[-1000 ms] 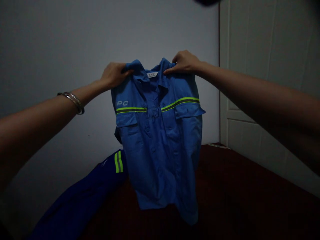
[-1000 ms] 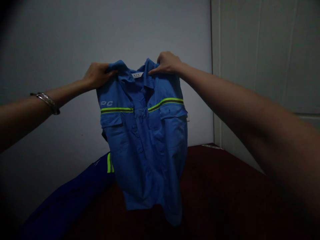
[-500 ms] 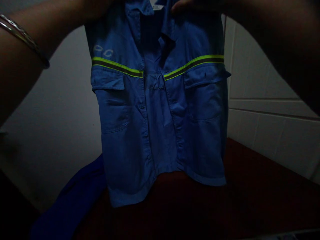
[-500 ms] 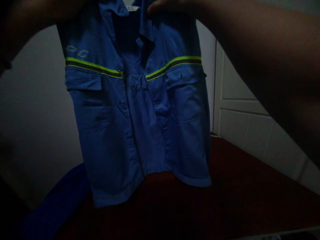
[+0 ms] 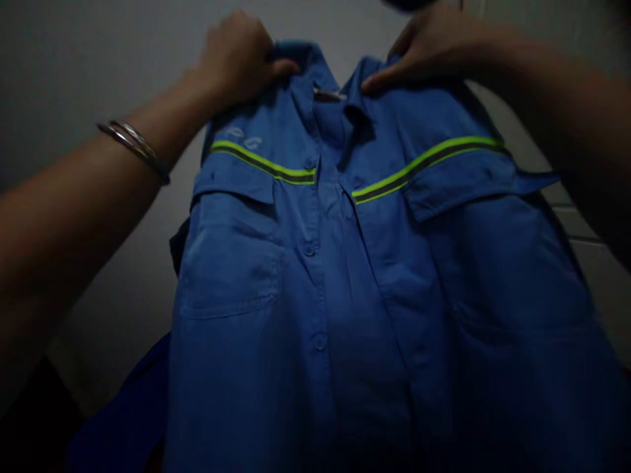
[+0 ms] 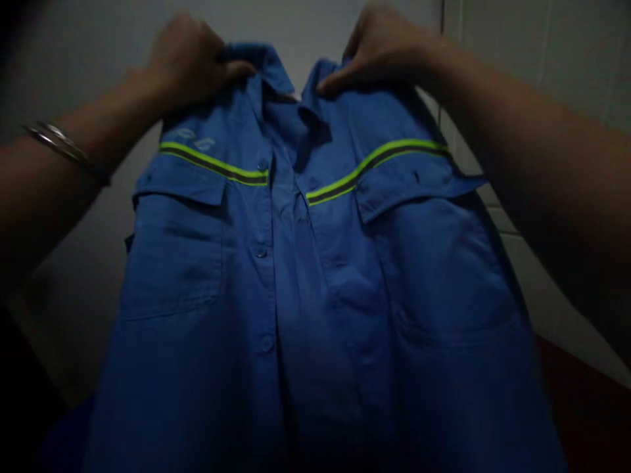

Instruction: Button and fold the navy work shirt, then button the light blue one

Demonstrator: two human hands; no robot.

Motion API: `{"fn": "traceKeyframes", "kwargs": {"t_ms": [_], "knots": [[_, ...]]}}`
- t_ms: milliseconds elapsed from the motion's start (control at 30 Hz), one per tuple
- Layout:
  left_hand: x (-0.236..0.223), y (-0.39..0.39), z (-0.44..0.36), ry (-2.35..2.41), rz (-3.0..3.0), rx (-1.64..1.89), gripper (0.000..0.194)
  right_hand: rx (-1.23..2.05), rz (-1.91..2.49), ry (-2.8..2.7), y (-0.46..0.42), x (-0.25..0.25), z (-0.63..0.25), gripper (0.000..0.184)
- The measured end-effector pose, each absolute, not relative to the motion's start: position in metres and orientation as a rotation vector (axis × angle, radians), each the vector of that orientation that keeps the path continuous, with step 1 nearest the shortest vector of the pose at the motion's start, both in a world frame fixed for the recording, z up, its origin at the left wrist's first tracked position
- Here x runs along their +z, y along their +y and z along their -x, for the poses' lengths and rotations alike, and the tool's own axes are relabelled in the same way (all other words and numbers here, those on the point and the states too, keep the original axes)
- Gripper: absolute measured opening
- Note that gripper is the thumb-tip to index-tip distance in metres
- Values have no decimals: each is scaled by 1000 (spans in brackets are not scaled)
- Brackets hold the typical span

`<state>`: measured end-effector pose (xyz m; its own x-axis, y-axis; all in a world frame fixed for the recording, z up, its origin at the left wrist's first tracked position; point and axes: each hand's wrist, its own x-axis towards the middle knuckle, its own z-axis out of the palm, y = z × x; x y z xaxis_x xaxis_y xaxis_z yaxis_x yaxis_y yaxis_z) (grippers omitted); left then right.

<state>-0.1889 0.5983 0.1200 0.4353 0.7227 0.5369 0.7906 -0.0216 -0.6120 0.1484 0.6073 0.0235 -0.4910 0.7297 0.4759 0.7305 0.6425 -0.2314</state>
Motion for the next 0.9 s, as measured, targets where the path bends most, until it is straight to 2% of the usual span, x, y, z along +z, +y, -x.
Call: {"fn": "traceKeyframes", "kwargs": {"t_ms": [100,233,367,567,733,900], "knots": [[79,523,138,-1395,1748,-14,83,-202,1158,-2353,584,26,-126,80],[67,521,137,-1645,1828,56,61,-235,1295,-2458,587,21,-102,64],[31,541,155,-1735,1948,130,58,-188,1411,-2556,602,-5,-92,56],[-44,548,165,-1776,2088,272,59,-205,1489,-2601,604,-74,-65,50],[-93,564,176,-1806,2076,265,57,-275,1470,-2614,610,-123,-48,47],[-127,588,181,-1906,2029,207,53,-310,1384,-2622,627,-147,-39,44]]}}
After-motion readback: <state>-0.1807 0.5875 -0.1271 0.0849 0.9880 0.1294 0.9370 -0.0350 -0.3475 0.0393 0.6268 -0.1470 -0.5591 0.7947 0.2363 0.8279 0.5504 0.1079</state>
